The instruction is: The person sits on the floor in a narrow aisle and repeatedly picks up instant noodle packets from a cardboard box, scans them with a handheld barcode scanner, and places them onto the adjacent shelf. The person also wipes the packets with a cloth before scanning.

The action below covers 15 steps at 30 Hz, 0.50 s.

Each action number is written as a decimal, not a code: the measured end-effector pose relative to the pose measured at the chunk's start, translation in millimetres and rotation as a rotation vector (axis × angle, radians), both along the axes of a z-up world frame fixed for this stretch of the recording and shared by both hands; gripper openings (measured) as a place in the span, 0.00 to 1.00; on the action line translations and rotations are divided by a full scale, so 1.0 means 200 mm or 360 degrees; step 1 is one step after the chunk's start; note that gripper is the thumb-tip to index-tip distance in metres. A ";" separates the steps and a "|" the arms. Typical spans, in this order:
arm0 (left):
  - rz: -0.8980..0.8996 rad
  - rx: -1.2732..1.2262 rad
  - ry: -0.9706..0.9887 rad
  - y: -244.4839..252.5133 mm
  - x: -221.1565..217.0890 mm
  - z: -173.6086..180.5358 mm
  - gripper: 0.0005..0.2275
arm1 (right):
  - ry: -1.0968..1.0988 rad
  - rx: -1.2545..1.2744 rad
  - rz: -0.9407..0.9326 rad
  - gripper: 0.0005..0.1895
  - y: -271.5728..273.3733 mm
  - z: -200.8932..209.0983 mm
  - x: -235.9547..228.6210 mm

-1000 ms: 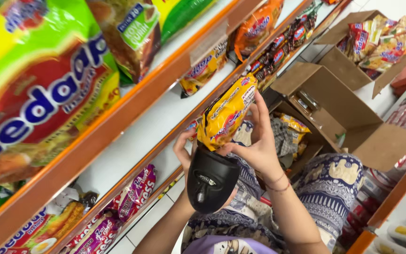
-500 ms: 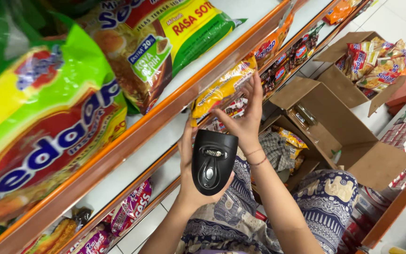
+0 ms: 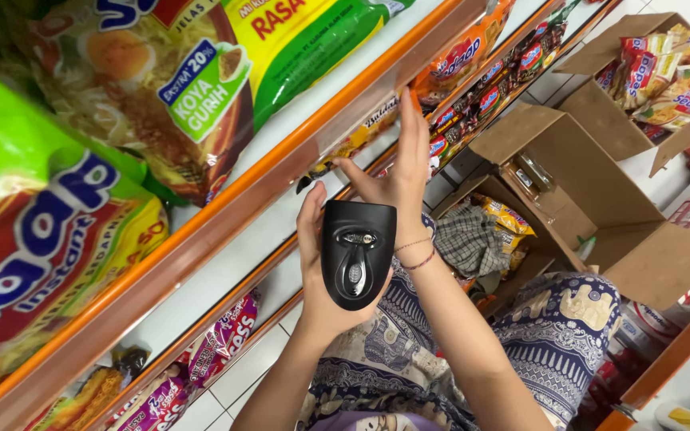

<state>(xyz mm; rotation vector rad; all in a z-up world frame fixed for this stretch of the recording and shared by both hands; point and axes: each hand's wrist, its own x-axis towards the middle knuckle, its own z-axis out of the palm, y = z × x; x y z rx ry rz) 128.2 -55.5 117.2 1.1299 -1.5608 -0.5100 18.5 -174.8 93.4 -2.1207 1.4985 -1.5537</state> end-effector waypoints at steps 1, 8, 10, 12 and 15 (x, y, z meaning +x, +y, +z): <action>0.0006 -0.0002 0.0006 0.00 -0.01 -0.01 0.20 | 0.0043 0.0027 -0.0050 0.63 0.00 -0.01 0.01; 0.0033 0.0070 0.0012 0.02 0.00 -0.07 0.18 | 0.0037 0.0240 -0.0053 0.56 -0.01 -0.08 0.03; 0.0025 0.0083 0.0002 0.03 0.00 -0.07 0.18 | 0.0082 0.0242 -0.0040 0.57 -0.01 -0.08 0.05; 0.0030 0.0095 0.0007 0.03 0.00 -0.08 0.18 | 0.0150 0.0226 -0.0035 0.58 -0.02 -0.06 0.06; 0.0054 0.0129 0.0167 0.04 -0.03 -0.08 0.25 | 0.0215 0.0233 -0.0043 0.62 -0.01 -0.03 0.06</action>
